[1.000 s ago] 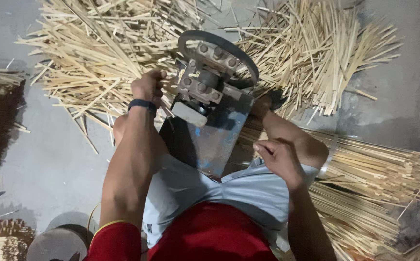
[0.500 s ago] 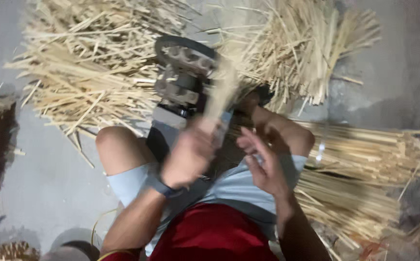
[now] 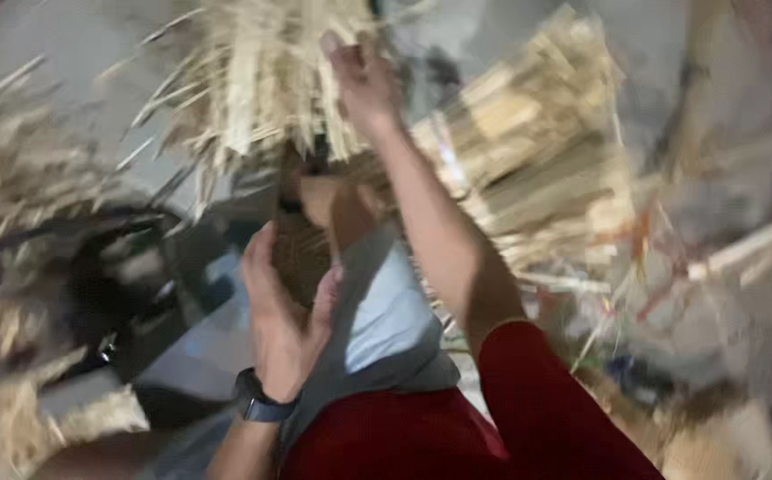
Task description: The person sits on the floor and uses a bench grinder to sharpen the ends of thin wooden sticks. They feed each stick into the grinding wheel one at a time, then place the sharpened sticks into a bundle.
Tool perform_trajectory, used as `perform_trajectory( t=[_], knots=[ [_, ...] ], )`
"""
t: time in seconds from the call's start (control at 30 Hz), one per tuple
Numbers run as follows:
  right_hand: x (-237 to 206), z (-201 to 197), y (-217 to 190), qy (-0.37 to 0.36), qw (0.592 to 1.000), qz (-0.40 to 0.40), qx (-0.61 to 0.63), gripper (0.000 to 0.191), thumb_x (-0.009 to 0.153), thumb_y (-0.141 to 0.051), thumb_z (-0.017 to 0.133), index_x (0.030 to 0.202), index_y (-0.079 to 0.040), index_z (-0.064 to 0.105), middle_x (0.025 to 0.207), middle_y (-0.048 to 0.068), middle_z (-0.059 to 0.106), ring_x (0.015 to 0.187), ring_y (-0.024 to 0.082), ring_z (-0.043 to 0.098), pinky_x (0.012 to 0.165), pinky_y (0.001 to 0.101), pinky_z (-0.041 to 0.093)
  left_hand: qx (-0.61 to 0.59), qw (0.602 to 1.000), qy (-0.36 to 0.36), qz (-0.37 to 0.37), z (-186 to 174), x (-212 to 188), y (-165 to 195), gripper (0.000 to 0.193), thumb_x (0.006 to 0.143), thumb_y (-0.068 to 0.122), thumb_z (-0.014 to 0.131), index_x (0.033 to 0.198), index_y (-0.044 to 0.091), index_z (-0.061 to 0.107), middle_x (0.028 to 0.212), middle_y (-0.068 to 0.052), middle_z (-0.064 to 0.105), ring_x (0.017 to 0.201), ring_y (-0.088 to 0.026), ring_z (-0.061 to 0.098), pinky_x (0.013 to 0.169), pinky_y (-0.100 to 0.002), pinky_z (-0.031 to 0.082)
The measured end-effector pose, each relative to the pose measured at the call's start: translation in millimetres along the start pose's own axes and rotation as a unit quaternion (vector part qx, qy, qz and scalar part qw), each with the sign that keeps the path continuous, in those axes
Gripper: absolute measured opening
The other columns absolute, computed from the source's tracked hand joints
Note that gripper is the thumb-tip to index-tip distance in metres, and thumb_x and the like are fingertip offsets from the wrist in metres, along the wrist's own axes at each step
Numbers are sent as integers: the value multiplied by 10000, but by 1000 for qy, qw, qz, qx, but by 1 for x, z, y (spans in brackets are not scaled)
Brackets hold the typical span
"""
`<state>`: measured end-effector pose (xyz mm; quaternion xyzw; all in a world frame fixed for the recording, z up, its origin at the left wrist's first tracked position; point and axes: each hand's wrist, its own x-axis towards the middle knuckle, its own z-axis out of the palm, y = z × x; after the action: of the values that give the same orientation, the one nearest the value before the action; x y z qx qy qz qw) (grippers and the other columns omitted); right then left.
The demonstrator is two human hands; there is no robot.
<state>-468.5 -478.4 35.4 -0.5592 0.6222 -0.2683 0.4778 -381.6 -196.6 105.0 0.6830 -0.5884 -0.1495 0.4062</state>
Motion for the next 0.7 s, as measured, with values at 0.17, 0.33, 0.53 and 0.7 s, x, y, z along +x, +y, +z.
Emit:
perform_trajectory(
  t=[0.17,0.33,0.53,0.7],
  knots=[
    [-38,-80,178,170,974,-60,136,625,989,-351,640,1461,30,490,1402,223,591,1321,303,590,1116,397,486,-72,989,-132,9,103,43,27,694,917,204,780,1462,-16,412,1334,-272,516,1137,-364,593,884,-433,549],
    [-99,-185,323,424,849,314,17,1022,768,-582,876,1444,54,448,1327,234,594,1215,344,586,1067,459,483,-90,965,-242,-54,206,47,29,625,887,139,760,1436,32,482,1129,-161,584,893,-242,644,599,-366,553],
    [-72,-253,356,371,791,487,-5,1421,714,-712,877,1558,64,38,1581,341,218,1449,477,271,1171,547,273,-117,959,-253,41,315,45,13,575,909,123,729,1431,37,506,1338,-230,602,974,-281,645,534,-330,620],
    [40,-267,337,326,729,598,71,1615,639,-755,878,1609,33,-144,1618,336,157,1469,487,268,1211,531,281,-27,958,-264,111,367,34,-2,561,973,211,698,1429,-1,449,1187,-208,654,967,-321,676,820,-498,563]
  ],
)
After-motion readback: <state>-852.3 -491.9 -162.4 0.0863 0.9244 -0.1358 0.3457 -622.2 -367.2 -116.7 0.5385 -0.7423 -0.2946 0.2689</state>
